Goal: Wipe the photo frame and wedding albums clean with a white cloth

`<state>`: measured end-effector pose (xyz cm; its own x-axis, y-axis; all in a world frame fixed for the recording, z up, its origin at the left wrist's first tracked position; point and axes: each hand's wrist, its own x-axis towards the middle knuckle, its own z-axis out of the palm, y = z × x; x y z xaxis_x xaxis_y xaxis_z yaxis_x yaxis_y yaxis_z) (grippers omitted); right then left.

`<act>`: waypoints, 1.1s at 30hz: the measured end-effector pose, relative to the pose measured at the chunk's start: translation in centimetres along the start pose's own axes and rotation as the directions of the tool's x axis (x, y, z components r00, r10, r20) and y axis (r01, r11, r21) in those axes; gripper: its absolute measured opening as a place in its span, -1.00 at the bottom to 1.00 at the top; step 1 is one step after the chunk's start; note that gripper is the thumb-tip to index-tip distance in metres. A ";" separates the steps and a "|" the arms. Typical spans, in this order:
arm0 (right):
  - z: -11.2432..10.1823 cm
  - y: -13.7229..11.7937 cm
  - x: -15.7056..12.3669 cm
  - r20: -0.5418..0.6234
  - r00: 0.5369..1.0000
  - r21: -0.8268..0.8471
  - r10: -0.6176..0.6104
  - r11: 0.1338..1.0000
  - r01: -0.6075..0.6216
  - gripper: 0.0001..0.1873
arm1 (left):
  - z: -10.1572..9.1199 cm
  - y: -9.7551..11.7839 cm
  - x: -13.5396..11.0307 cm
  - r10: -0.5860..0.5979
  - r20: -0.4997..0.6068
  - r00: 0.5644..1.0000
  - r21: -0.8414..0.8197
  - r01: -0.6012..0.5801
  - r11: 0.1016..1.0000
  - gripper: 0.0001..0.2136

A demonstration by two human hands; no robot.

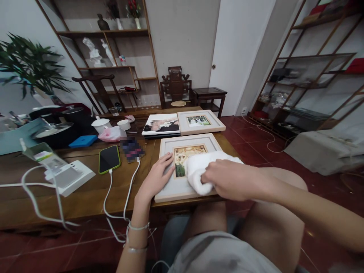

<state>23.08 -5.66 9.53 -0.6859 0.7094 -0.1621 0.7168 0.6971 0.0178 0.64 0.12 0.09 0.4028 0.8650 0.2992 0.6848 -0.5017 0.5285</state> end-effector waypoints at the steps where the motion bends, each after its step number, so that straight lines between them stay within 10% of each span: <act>1: -0.5 -0.7 -0.8 0.023 0.999 0.029 -0.028 0.999 0.027 -0.73 | 0.0 0.1 0.0 -0.004 0.006 1.000 0.001 0.004 1.000 -0.59; 8: -0.1 -2.0 -0.1 -0.012 1.000 -0.004 0.020 1.000 -0.020 -0.74 | -0.1 0.3 0.2 -0.006 0.018 1.000 0.015 0.006 1.000 -0.57; 16: 2.4 5.6 6.8 -0.233 0.916 -0.158 0.327 0.917 -0.367 -0.65 | 0.0 -0.1 0.1 0.009 0.001 1.000 0.026 -0.009 1.000 -0.58; 21: 2.8 7.5 9.2 -0.223 0.922 -0.187 0.315 0.915 -0.358 -0.63 | 0.0 -0.1 0.2 -0.009 -0.001 1.000 0.023 0.009 1.000 -0.58; 30: 1.7 -3.3 2.5 0.028 0.994 -0.126 0.104 0.987 -0.099 -0.81 | 0.0 0.0 0.2 -0.007 -0.011 1.000 -0.002 0.007 1.000 -0.58; 33: 1.7 -6.6 0.7 -0.052 0.997 -0.146 0.052 0.987 -0.059 -0.89 | -0.1 0.1 0.2 -0.031 -0.006 1.000 -0.008 0.031 0.999 -0.59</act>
<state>18.09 -9.99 7.65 -0.6536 0.7489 -0.1094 0.7297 0.6619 0.1715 0.74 0.21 0.31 0.3781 0.8801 0.2871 0.6919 -0.4747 0.5440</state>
